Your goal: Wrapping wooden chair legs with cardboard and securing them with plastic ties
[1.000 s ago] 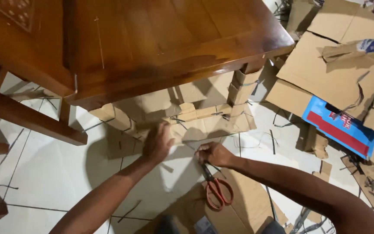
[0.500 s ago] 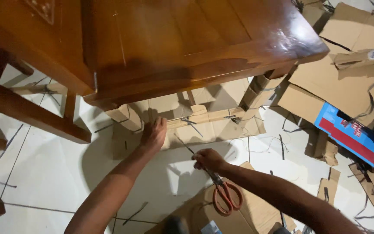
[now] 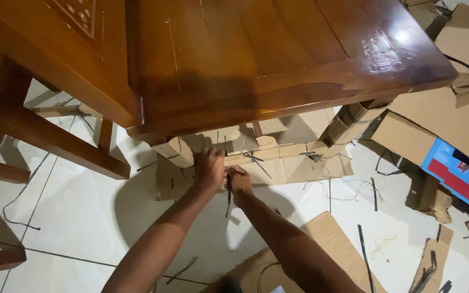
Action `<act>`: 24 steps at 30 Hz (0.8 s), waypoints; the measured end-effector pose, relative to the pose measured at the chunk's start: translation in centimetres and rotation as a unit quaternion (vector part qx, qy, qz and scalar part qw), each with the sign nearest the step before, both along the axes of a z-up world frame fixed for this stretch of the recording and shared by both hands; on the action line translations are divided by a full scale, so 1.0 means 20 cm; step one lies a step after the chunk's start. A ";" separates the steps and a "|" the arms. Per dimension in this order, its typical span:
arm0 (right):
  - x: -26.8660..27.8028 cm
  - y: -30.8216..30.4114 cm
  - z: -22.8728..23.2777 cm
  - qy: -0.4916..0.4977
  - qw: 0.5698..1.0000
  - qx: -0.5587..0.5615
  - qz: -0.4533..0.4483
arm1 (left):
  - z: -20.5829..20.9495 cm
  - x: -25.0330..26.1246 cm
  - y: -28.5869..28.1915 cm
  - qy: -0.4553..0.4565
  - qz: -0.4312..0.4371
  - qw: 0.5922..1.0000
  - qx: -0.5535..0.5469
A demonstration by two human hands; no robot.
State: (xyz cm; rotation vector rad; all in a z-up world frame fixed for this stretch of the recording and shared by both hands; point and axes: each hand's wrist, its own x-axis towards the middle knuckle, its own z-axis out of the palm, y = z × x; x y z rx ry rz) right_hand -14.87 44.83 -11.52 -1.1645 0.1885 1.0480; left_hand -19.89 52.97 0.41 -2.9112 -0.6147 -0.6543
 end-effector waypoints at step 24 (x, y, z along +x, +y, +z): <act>0.06 -0.08 0.36 0.170 0.978 0.078 0.091 | 0.54 0.05 0.06 0.223 0.071 0.870 -0.434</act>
